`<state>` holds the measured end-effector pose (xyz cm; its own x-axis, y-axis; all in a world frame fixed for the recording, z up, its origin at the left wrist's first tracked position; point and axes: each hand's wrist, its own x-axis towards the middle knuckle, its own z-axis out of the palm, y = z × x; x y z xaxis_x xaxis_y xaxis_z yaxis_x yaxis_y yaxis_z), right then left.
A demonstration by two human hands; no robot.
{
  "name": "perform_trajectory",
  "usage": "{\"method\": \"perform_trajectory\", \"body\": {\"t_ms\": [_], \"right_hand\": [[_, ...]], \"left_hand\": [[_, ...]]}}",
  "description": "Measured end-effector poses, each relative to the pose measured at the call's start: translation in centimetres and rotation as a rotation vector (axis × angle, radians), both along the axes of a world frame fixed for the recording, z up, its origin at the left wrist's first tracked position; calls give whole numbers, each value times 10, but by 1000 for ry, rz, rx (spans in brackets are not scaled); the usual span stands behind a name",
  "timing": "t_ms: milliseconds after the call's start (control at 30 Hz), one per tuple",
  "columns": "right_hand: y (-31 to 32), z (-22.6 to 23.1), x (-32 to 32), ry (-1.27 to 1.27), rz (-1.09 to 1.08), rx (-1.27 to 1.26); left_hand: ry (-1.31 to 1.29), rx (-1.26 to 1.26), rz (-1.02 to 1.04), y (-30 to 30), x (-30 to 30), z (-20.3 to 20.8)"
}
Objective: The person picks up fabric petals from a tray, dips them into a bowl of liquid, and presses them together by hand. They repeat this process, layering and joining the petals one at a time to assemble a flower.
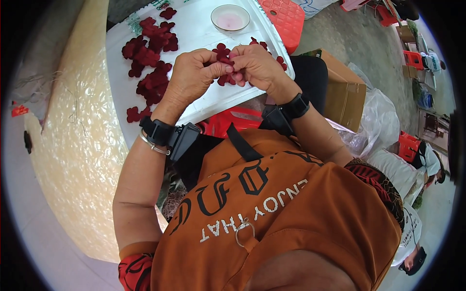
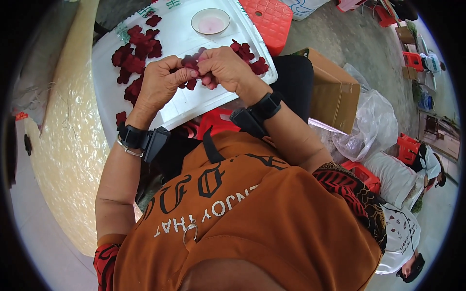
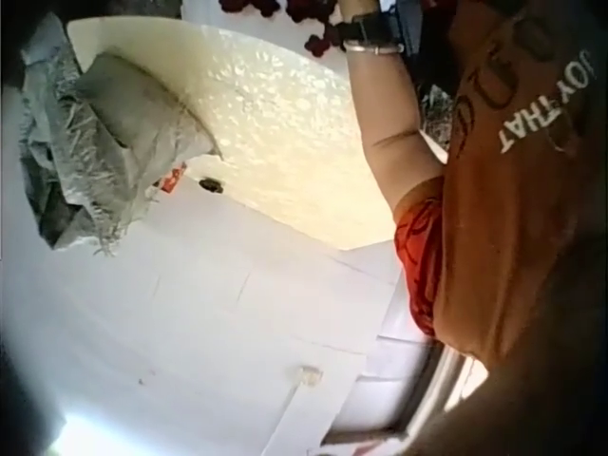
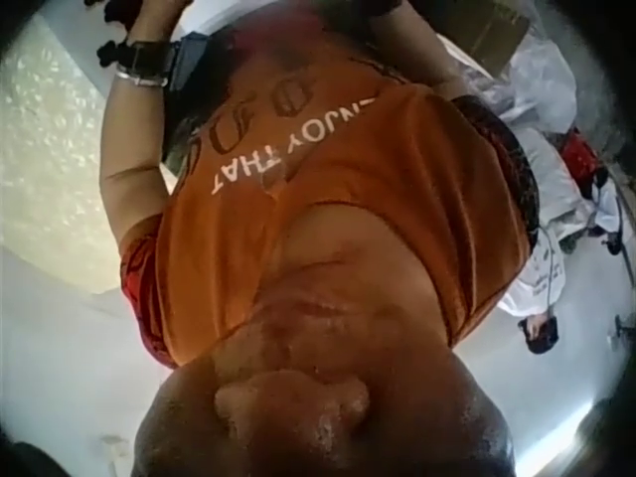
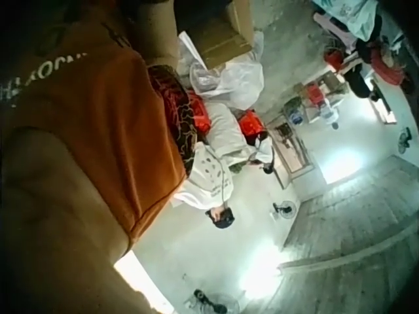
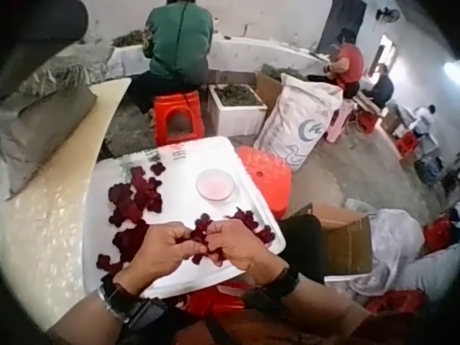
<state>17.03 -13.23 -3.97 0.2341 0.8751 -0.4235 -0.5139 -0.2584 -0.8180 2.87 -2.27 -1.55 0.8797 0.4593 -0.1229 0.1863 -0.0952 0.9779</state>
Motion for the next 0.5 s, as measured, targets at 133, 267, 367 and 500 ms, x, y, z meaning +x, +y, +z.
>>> {"method": "perform_trajectory", "body": {"t_ms": [133,267,367,500], "right_hand": [[3,4,-7,-189,-43,9],[2,6,-13,-439,-139,98],[2,6,-16,-544,-158,184],[0,3,-16,-509,-264,203]], "left_hand": [[-64,26,41,1,-1,0],[-55,84,28,4,0,-3],[-18,55,29,6,-1,-3],[32,49,46,6,-1,-2]]}}
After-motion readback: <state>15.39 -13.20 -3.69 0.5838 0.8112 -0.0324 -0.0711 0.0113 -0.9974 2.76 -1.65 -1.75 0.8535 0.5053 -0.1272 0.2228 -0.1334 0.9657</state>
